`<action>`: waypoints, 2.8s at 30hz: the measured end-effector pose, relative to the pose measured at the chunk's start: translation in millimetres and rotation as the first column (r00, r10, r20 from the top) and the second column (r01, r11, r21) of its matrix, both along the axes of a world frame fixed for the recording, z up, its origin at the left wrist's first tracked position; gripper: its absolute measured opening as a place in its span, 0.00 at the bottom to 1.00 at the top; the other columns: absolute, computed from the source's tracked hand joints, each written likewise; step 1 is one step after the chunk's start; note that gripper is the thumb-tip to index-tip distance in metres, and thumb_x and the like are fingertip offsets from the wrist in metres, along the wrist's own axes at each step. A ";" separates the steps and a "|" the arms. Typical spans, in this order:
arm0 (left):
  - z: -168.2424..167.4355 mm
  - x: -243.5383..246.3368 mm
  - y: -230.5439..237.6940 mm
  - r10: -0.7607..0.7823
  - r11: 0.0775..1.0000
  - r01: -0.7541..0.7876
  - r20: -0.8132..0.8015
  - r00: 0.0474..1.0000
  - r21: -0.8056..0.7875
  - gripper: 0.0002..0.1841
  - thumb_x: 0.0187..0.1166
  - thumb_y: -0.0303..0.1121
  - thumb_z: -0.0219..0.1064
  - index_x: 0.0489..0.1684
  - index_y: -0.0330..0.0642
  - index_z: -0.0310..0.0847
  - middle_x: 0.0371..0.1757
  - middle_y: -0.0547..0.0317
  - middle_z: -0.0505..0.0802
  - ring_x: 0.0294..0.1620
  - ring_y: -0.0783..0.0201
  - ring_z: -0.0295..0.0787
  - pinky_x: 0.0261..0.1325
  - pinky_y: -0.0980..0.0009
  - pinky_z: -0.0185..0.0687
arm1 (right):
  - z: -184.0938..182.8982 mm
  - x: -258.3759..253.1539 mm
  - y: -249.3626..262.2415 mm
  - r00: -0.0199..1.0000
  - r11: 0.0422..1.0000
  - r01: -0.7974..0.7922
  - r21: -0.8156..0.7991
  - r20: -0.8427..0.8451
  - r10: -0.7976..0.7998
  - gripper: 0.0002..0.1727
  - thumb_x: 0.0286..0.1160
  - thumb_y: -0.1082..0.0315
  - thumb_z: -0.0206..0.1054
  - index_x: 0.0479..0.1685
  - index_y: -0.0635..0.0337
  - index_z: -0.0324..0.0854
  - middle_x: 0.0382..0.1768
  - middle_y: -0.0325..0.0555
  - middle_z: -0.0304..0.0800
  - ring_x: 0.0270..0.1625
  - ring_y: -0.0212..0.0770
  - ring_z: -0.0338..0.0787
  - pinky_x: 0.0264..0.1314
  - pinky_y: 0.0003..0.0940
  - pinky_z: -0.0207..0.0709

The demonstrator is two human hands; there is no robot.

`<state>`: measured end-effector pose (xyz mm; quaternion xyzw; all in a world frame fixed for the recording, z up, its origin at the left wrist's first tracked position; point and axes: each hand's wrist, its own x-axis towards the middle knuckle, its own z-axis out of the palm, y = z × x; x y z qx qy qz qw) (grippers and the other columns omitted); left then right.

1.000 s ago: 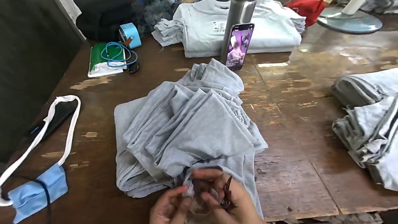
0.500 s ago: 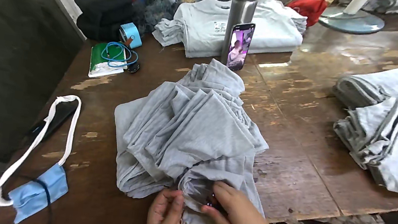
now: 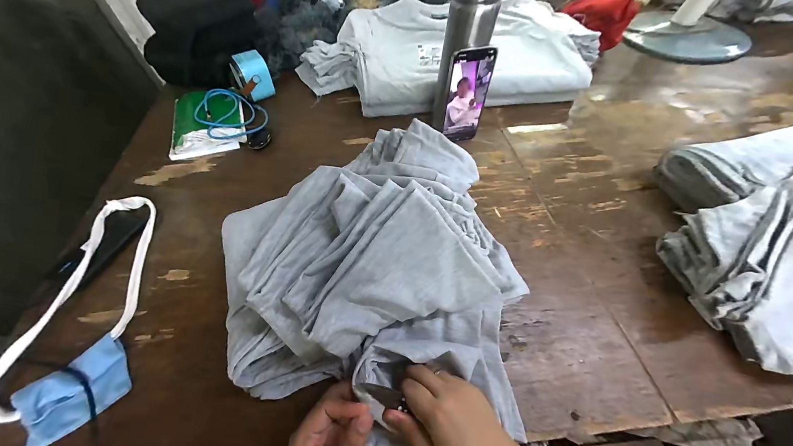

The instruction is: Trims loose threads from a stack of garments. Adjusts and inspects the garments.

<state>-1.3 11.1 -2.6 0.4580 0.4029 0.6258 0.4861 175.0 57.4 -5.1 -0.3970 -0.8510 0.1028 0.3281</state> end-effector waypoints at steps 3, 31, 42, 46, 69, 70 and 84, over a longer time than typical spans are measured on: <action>-0.1 -0.9 -0.1 0.018 1.000 -0.017 0.057 0.998 -0.024 0.06 0.80 0.40 0.70 0.48 0.59 0.93 0.58 0.73 0.94 0.56 0.78 0.90 0.60 0.77 0.87 | 1.9 9.3 -0.7 0.997 0.995 -0.074 -0.066 -0.039 0.071 0.24 0.88 0.49 0.52 0.31 0.56 0.82 0.36 0.48 0.89 0.38 0.45 0.91 0.36 0.38 0.84; -5.7 8.2 3.3 0.070 0.995 -0.066 -0.047 0.996 0.076 0.06 0.77 0.35 0.74 0.46 0.56 0.94 0.62 0.73 0.91 0.60 0.78 0.88 0.60 0.81 0.86 | 3.2 37.7 -7.1 0.978 0.953 -0.188 -0.237 -0.131 0.161 0.23 0.86 0.49 0.58 0.31 0.60 0.82 0.42 0.51 0.84 0.47 0.44 0.86 0.49 0.36 0.83; -5.7 5.8 -0.2 0.009 0.998 -0.005 -0.066 0.998 0.064 0.06 0.77 0.34 0.74 0.45 0.57 0.94 0.65 0.72 0.90 0.61 0.77 0.87 0.60 0.80 0.86 | 0.1 17.4 -4.3 0.996 0.990 -0.086 -0.112 -0.024 0.084 0.31 0.92 0.45 0.44 0.28 0.55 0.81 0.38 0.47 0.87 0.46 0.47 0.89 0.42 0.42 0.83; -7.0 2.6 -0.6 -0.010 0.997 0.014 -0.062 0.998 0.070 0.04 0.79 0.38 0.73 0.44 0.57 0.93 0.64 0.72 0.90 0.62 0.77 0.86 0.62 0.79 0.85 | 1.2 18.6 -3.6 0.970 0.975 -0.118 -0.191 -0.231 0.072 0.24 0.89 0.46 0.54 0.41 0.60 0.80 0.32 0.46 0.82 0.35 0.39 0.84 0.38 0.33 0.81; -3.6 21.6 -4.9 0.098 0.985 -0.018 -0.475 0.875 0.171 0.08 0.67 0.33 0.81 0.42 0.56 0.93 0.60 0.71 0.90 0.61 0.84 0.84 0.64 0.80 0.84 | 23.6 26.1 -26.0 0.959 0.978 -0.186 -0.089 -0.233 0.161 0.04 0.72 0.70 0.66 0.41 0.59 0.77 0.40 0.49 0.85 0.44 0.42 0.87 0.47 0.30 0.83; -3.2 22.1 -5.2 0.099 0.986 -0.023 -0.471 0.876 0.165 0.08 0.67 0.32 0.81 0.40 0.54 0.93 0.59 0.70 0.91 0.61 0.84 0.84 0.64 0.80 0.84 | 24.0 28.3 -25.3 0.957 0.975 -0.200 -0.097 -0.233 0.174 0.05 0.72 0.70 0.66 0.42 0.59 0.77 0.41 0.49 0.85 0.45 0.42 0.88 0.48 0.30 0.83; -2.8 6.9 -4.4 -0.073 0.997 0.073 -0.056 0.996 -0.006 0.06 0.77 0.35 0.73 0.46 0.60 0.90 0.47 0.78 0.92 0.46 0.84 0.89 0.49 0.85 0.86 | -3.3 51.7 -19.7 0.998 0.992 -0.052 -0.117 0.037 0.056 0.32 0.88 0.36 0.47 0.31 0.54 0.78 0.34 0.46 0.83 0.39 0.46 0.86 0.36 0.41 0.80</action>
